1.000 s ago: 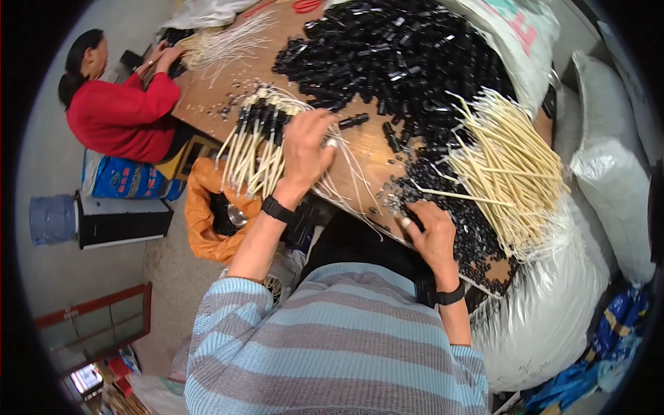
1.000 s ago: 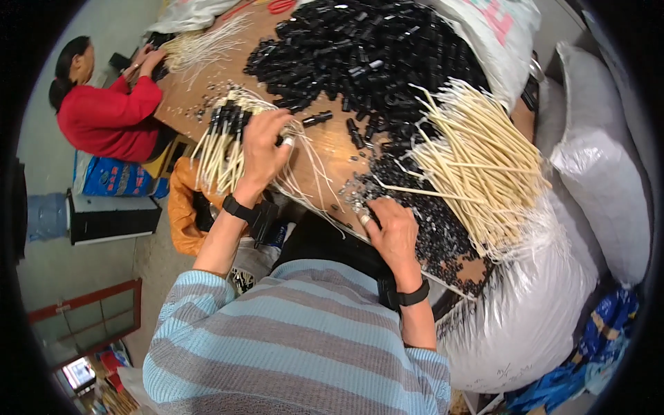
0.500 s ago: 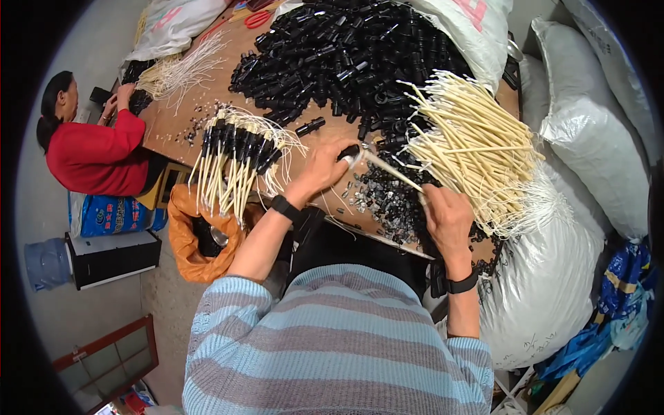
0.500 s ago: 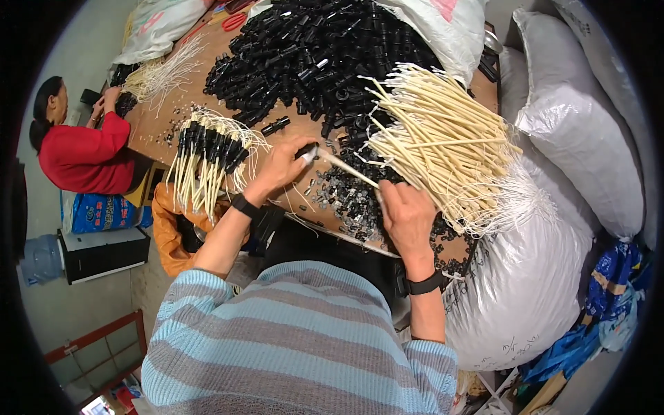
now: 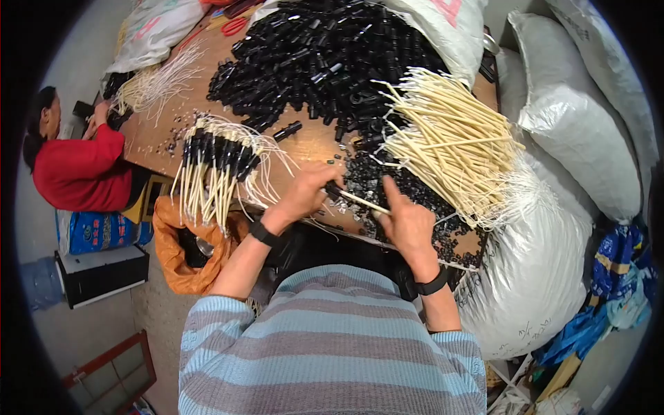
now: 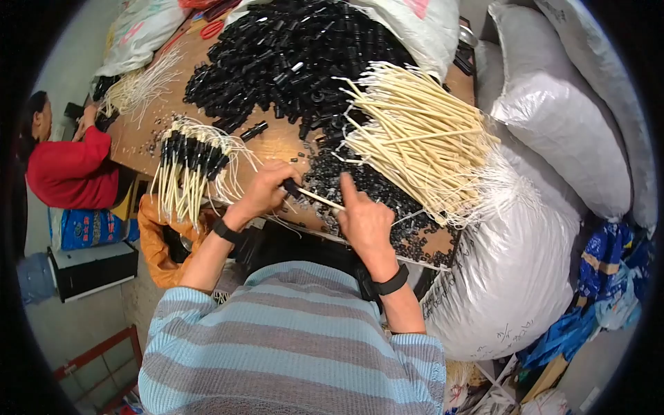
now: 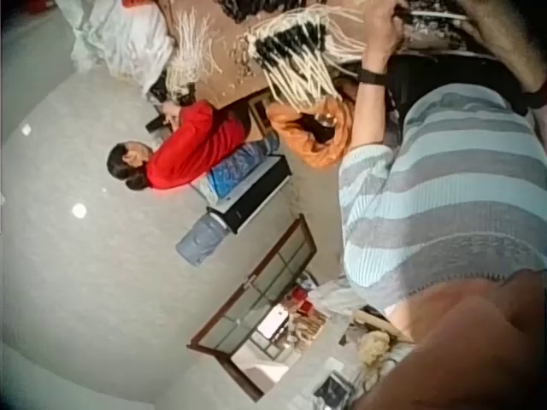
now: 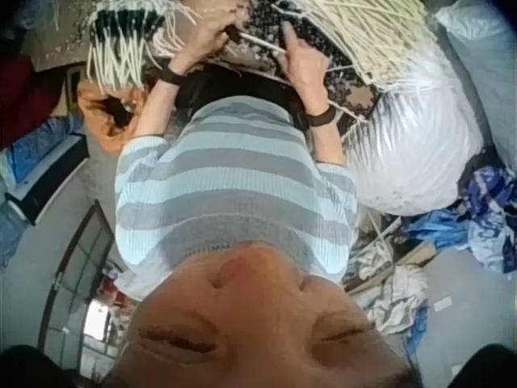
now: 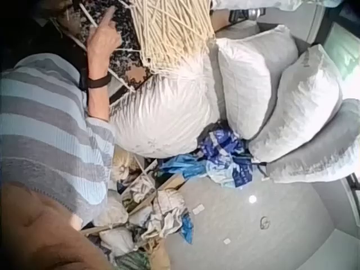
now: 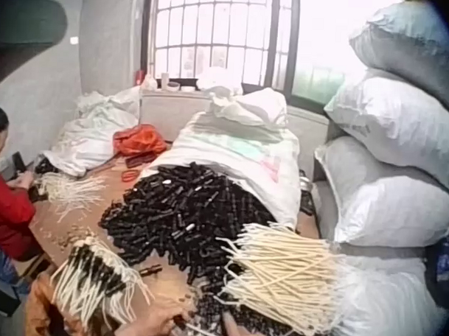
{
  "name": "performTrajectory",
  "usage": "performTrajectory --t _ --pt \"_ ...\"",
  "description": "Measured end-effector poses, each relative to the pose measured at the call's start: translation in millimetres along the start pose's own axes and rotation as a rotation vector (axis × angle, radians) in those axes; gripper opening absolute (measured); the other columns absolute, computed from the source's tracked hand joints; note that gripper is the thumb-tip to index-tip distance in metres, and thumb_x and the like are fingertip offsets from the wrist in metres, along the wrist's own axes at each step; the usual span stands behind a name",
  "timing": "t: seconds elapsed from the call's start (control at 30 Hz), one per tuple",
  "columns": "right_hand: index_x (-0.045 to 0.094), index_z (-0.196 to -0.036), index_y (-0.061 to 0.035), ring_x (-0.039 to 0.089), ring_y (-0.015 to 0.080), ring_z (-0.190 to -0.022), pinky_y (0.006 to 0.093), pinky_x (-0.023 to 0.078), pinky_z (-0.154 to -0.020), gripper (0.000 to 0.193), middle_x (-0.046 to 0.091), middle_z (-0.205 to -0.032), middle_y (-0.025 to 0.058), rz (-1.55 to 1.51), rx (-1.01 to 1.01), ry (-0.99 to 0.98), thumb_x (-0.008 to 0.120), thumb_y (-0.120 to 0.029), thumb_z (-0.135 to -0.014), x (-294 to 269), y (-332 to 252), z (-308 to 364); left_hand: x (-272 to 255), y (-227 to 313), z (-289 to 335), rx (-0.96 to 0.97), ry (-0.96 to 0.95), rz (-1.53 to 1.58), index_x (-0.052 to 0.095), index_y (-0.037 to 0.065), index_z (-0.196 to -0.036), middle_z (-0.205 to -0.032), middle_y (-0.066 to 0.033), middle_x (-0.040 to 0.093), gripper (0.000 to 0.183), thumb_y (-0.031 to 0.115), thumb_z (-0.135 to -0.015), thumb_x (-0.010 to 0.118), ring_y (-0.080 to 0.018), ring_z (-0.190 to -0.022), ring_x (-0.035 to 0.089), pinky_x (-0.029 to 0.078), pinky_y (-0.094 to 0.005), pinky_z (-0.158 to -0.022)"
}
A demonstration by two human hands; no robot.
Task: The person assembles components by hand, fitting a white tube into a black plastic part and threading a white cord through the assembly. They repeat this process, occasionally moving aside finished units or loose components on the table.
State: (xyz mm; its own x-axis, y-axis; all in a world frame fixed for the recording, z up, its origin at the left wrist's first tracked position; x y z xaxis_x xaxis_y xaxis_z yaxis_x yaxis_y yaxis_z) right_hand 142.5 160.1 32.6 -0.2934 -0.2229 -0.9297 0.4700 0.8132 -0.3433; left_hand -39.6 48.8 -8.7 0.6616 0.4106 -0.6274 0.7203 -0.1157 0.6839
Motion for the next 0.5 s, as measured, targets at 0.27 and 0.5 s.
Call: performTrajectory --t 0.27,0.5 --pt "0.065 -0.095 -0.0077 0.064 0.0346 -0.073 0.0402 0.050 -0.060 0.016 0.066 -0.087 0.0127 -0.223 -0.023 0.051 0.066 -0.007 -0.079 17 6 -10 9 66 -17 0.058 -0.138 -0.301 0.065 0.016 -0.113 -0.073 -0.0047 0.056 0.042 0.012 -0.072 0.070 -0.0242 -0.066 0.060 0.047 -0.0355 -0.054" --pt "0.061 -0.109 -0.0047 0.066 0.0325 -0.090 0.0350 0.054 -0.070 0.029 0.066 -0.109 0.0157 -0.366 -0.074 0.147 0.066 -0.005 -0.081 21 0 -17 10 69 -10 -0.056 -0.139 -0.343 0.063 0.017 -0.114 -0.080 -0.0071 0.062 0.042 0.016 -0.073 0.072 -0.0293 -0.066 0.062 0.049 -0.0387 -0.055"
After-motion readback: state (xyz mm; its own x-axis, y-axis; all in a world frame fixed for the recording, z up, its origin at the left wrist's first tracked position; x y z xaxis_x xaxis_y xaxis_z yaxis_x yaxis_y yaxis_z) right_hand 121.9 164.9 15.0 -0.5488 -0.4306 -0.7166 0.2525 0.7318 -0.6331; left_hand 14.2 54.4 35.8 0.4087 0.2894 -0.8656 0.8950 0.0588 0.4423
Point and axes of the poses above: each hand's wrist, its own z-axis away from the middle knuckle, its own x-axis out of the palm, y = z × x, the point moved 4 cm from there along -z, towards the middle knuckle
